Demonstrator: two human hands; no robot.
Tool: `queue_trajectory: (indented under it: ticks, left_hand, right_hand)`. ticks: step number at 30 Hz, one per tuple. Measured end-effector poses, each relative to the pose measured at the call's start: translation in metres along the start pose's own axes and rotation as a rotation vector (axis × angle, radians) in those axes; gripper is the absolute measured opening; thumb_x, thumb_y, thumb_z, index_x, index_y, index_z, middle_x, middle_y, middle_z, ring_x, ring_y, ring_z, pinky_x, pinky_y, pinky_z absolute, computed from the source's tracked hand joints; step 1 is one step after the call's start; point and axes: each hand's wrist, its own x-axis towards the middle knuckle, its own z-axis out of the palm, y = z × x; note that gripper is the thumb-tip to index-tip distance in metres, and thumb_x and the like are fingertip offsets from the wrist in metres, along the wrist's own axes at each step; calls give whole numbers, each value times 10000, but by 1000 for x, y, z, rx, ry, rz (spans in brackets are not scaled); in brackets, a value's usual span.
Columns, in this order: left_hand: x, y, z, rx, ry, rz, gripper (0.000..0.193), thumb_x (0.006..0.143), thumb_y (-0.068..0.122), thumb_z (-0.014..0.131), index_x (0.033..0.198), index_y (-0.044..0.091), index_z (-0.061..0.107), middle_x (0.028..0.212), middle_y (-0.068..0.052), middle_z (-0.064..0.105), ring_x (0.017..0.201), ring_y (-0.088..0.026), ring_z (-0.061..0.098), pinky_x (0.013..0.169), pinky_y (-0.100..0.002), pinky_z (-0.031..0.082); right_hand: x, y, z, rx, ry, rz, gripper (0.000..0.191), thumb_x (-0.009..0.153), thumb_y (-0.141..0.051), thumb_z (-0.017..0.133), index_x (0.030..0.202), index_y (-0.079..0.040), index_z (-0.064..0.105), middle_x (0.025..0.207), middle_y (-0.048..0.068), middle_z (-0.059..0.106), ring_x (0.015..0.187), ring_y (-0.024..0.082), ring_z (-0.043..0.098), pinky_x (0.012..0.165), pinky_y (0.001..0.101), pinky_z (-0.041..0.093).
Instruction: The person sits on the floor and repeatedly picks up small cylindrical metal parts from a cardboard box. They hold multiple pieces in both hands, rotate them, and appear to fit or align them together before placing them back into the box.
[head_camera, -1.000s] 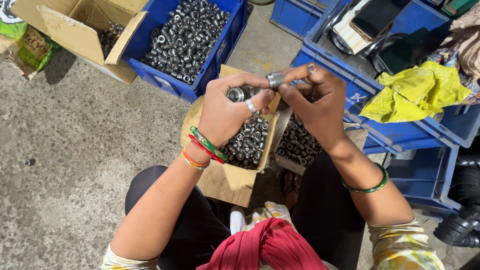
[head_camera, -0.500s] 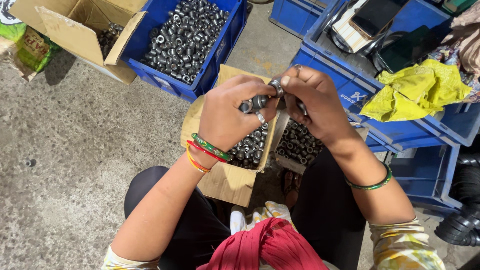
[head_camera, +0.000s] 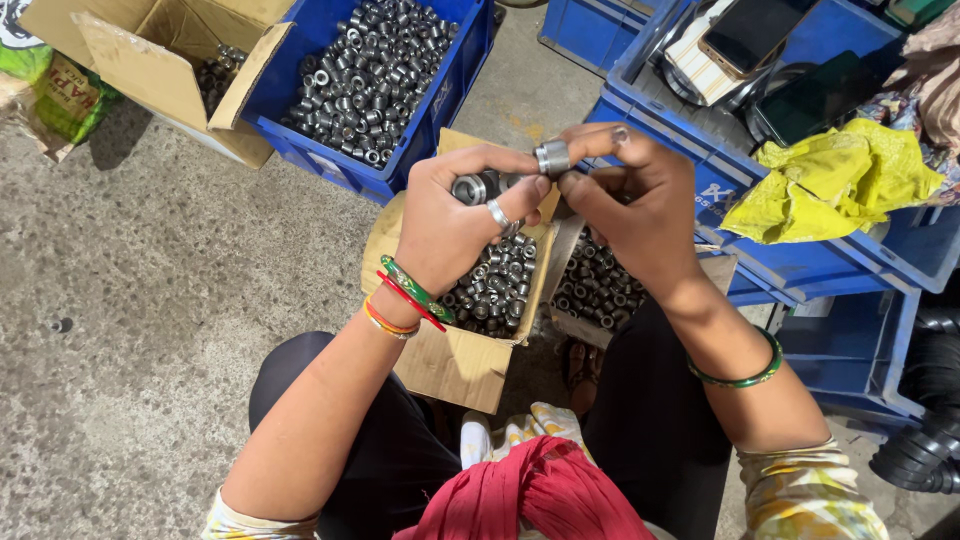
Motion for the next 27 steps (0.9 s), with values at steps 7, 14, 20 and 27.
queue_trajectory:
  ticks: [7,14,20,27]
  left_hand:
    - [2,5,-2,-318,-23,-201,256,957,195,738,1033,-50,736,771,-108,724,625,-109,678,492,-209,469]
    - [3,13,-2,-483,2,-441,282,932,221,705,1053,-32,726,747,-51,668,658,-146,737,463,-218,505]
    - [0,7,0,-344,3,-272,256,959,169,726,1071,-61,728,800,-90,708,679,-128,726,482,-204,484]
    - [0,3,2,-125,22,-164,213,947,158,759,1039,-33,762,810,-108,751,590,-56,617,483,-178,428]
  right_hand:
    - [0,0,2,-203,5,-221,191,947,92,726,1086,-28,673,1230,87,701,642,-33,464,538,147,346]
    - [1,-2,4,-340,9,-304,194,926,89,750,1071,-21,683,1228,107,702,637,-21,489,490,137,345]
    - [-1,2,6,-159,0,-147,153,971,86,657,1088,-12,651,1237,87,701,587,-31,469,516,153,337]
    - [2,3,3,54,-28,98,87,1017,30,584,1057,-12,648,1192,89,690,557,8,502,445,178,390]
